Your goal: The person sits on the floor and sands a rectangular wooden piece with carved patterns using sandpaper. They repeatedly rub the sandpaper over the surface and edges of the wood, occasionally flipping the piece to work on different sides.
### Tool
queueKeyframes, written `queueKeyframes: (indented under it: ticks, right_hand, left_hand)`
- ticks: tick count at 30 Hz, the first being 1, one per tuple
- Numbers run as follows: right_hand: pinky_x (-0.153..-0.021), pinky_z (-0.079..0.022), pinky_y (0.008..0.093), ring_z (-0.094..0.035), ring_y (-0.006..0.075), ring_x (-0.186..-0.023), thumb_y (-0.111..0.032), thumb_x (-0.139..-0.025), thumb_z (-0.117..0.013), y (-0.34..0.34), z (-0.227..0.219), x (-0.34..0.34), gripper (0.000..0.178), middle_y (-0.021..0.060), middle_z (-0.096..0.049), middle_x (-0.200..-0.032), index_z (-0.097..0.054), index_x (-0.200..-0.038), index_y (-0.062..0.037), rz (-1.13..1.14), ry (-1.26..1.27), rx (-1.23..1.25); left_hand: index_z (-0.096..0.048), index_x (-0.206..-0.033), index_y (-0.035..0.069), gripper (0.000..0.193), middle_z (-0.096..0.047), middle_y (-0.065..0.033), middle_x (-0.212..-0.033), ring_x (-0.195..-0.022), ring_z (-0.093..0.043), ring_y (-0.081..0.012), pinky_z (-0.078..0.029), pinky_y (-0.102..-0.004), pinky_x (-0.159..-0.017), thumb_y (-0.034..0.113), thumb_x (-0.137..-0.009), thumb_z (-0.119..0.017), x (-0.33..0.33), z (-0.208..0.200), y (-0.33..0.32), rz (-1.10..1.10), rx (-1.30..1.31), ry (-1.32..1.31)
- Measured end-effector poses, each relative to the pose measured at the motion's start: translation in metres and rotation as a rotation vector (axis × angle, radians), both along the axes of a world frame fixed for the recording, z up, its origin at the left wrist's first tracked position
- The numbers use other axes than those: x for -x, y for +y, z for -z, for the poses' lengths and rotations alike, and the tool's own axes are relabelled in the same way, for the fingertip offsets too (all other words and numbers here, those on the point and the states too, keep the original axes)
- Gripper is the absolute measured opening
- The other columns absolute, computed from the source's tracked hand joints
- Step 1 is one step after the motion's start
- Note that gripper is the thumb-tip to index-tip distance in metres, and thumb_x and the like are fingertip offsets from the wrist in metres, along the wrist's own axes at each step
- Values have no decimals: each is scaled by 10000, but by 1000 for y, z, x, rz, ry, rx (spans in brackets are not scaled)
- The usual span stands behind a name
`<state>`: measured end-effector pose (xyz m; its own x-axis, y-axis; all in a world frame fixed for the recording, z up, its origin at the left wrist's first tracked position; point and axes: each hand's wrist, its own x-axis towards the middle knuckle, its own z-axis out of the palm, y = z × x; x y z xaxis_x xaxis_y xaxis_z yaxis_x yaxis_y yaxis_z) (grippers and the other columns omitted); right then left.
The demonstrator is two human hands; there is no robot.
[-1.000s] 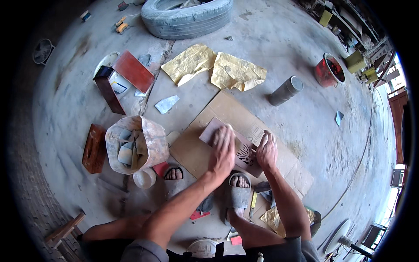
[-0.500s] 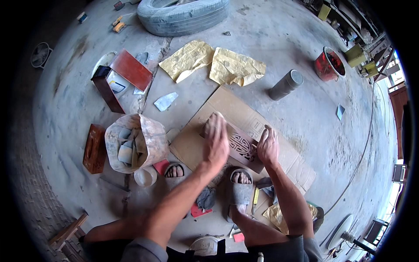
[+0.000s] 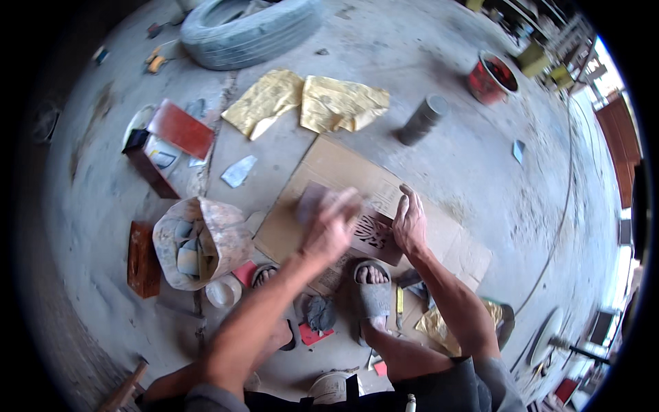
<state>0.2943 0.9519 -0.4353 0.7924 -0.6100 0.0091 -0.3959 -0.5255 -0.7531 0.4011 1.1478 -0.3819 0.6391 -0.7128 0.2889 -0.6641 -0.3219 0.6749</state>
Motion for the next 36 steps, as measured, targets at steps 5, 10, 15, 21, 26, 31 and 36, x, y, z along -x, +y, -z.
queueKeyframes:
  ticks: [5, 10, 15, 21, 26, 31, 36]
  right_hand:
    - [-1252, -132, 596, -188, 509, -1532, -113, -996, -508, 56, -28, 60, 659, 332, -254, -1623, -242, -1562, 91, -82, -160, 371]
    - [-1270, -116, 526, -66, 509, -1556, -121, -1035, -457, 100, -12, 75, 688, 378, -51, -1647, -115, -1583, 116, 76, -76, -51]
    - [-1265, -189, 491, -146, 442, -1565, -120, -1073, -392, 74, 4, 42, 584, 304, -105, -1679, -204, -1602, 41, 94, -279, -10]
    - [-1249, -243, 498, -241, 464, -1531, -141, -1036, -494, 24, -16, -31, 545, 304, -266, -1630, -351, -1535, 25, -33, -308, -59]
    - [-1102, -425, 477, -532, 383, -1307, -172, -929, -721, 63, -66, -3, 599, 231, -583, -1371, -486, -1457, -14, -544, -303, 59]
    - [-856, -550, 364, -683, 220, -941, -168, -951, -743, 92, -74, 15, 285, 91, -718, -966, -650, -1164, -4, -658, 78, -735]
    - [-628, -542, 269, -679, 130, -749, -199, -1005, -696, 82, -85, 20, 194, 65, -708, -932, -684, -1095, -28, -537, 127, -1001]
  left_hand:
    - [-702, -1196, 54, 365, -709, -194, -1102, -1058, -639, -429, -492, -473, -1042, 342, -1068, -518, -67, 1, 18, 120, -245, -50]
    - [-689, -1156, 20, 354, -705, -219, -1070, -1035, -649, -435, -520, -486, -926, 325, -1066, -533, -73, 3, -6, 151, -366, 61]
    - [-669, -1126, -21, 356, -696, -261, -1060, -1009, -660, -452, -513, -490, -855, 302, -1053, -537, -67, 16, 13, -6, -290, 263]
    - [-647, -1043, -51, 255, -687, -271, -951, -935, -668, -465, -517, -511, -811, 195, -1009, -590, -22, 25, 53, -383, -579, 561]
    - [-647, -1013, -58, 227, -679, -279, -923, -958, -656, -458, -510, -519, -845, 157, -943, -661, -20, -21, 90, -87, -380, 408]
    - [-703, -1066, -34, 300, -710, -294, -938, -933, -715, -443, -549, -487, -815, 186, -863, -735, -20, -77, 93, 426, -754, 595]
    - [-710, -1003, -37, 323, -729, -200, -851, -770, -699, -190, -543, -370, -730, 236, -870, -820, -8, -47, 116, 120, -458, 848]
